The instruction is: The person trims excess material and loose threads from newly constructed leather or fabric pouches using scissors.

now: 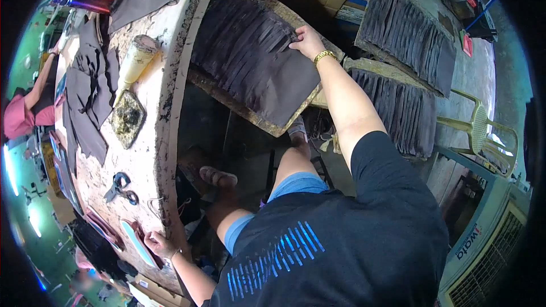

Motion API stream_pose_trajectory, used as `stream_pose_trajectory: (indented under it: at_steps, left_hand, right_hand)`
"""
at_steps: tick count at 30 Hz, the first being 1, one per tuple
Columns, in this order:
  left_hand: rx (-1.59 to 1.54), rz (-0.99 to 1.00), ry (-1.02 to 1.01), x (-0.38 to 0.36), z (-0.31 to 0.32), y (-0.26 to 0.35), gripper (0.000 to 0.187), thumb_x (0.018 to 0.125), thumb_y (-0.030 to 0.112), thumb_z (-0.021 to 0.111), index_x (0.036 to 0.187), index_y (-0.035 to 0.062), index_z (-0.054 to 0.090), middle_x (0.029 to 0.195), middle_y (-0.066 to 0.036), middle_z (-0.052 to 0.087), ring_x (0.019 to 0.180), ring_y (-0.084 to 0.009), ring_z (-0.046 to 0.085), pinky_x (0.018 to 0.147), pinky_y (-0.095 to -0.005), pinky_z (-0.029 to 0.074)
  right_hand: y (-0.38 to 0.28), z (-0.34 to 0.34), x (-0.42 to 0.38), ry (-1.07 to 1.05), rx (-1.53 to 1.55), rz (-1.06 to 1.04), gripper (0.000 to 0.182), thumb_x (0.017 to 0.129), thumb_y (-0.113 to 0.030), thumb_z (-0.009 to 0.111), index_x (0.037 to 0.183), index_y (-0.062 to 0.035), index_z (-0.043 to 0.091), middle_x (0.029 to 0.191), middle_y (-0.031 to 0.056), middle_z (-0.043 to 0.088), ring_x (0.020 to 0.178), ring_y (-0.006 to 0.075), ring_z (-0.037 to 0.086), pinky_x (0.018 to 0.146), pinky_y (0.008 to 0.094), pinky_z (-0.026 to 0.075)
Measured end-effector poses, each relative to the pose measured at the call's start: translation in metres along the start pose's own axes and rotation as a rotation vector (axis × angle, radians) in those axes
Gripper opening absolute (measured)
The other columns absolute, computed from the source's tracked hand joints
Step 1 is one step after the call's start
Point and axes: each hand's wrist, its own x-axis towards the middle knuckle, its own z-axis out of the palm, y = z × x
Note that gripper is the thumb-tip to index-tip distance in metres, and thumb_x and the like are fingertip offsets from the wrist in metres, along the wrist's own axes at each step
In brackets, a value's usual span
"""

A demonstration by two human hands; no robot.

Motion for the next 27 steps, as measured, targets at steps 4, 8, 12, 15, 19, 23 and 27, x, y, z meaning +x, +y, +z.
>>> stream_pose_trajectory:
  at_steps: [4,8,12,15,19,23,27]
  left_hand:
    - [0.002,-0.011,-0.029,-0.001,-0.002,-0.002,0.018,0.078,0.019,0.050,0.085,0.0026,0.050,0.059,-0.001,0.042,0.051,-0.0093,0.038,0.044,-0.0218,0.032]
    - [0.011,-0.009,-0.018,-0.002,-0.001,0.009,0.019,0.078,0.020,0.050,0.086,0.0031,0.049,0.059,-0.001,0.041,0.051,-0.0095,0.037,0.044,-0.0221,0.031]
    - [0.073,-0.047,-0.028,-0.001,-0.003,0.000,0.020,0.078,0.021,0.050,0.086,0.0029,0.050,0.059,-0.001,0.042,0.052,-0.0101,0.038,0.046,-0.0228,0.032]
    - [0.100,-0.030,-0.012,0.000,-0.002,0.002,0.022,0.077,0.023,0.051,0.086,0.0026,0.050,0.059,-0.002,0.043,0.054,-0.0111,0.039,0.048,-0.0234,0.032]
    - [0.069,-0.032,0.004,0.000,-0.001,-0.007,0.023,0.076,0.023,0.051,0.085,0.0024,0.051,0.060,-0.003,0.044,0.054,-0.0115,0.039,0.048,-0.0238,0.032]
    - [0.021,-0.060,-0.010,0.000,-0.001,-0.011,0.021,0.076,0.022,0.051,0.084,0.0027,0.051,0.059,-0.001,0.044,0.053,-0.0105,0.039,0.047,-0.0230,0.032]
    - [0.010,-0.082,-0.008,0.000,-0.001,-0.010,0.020,0.077,0.021,0.051,0.084,0.0030,0.051,0.058,-0.001,0.043,0.051,-0.0100,0.038,0.045,-0.0226,0.031]
  right_hand:
    - [-0.015,-0.009,-0.021,-0.035,-0.075,-0.061,0.025,0.057,-0.013,0.068,0.080,-0.0072,0.058,0.080,0.0091,0.055,0.077,0.0228,0.054,0.067,0.0328,0.042]
    - [-0.015,0.007,-0.064,0.373,-0.140,-0.704,0.014,0.060,-0.008,0.061,0.074,-0.0094,0.058,0.066,0.0070,0.045,0.067,0.0249,0.048,0.060,0.0350,0.040]
    - [-0.017,0.027,-0.108,0.219,-0.376,-0.811,0.018,0.067,-0.009,0.051,0.084,-0.0136,0.057,0.070,0.0042,0.043,0.072,0.0214,0.047,0.060,0.0331,0.039]
    - [-0.011,0.038,-0.126,0.136,-0.488,-0.832,0.023,0.070,-0.011,0.046,0.090,-0.0155,0.056,0.074,0.0031,0.042,0.075,0.0198,0.046,0.060,0.0324,0.039]
    - [-0.010,0.042,-0.131,0.094,-0.523,-0.809,0.024,0.071,-0.013,0.045,0.092,-0.0153,0.055,0.076,0.0026,0.042,0.075,0.0193,0.045,0.061,0.0321,0.038]
    - [-0.008,0.041,-0.128,0.107,-0.496,-0.822,0.024,0.070,-0.012,0.046,0.092,-0.0151,0.055,0.075,0.0023,0.042,0.075,0.0190,0.045,0.061,0.0316,0.038]
    - [-0.018,0.030,-0.125,0.123,-0.478,-0.837,0.023,0.069,-0.010,0.049,0.091,-0.0147,0.056,0.073,0.0034,0.042,0.072,0.0200,0.046,0.061,0.0320,0.038]
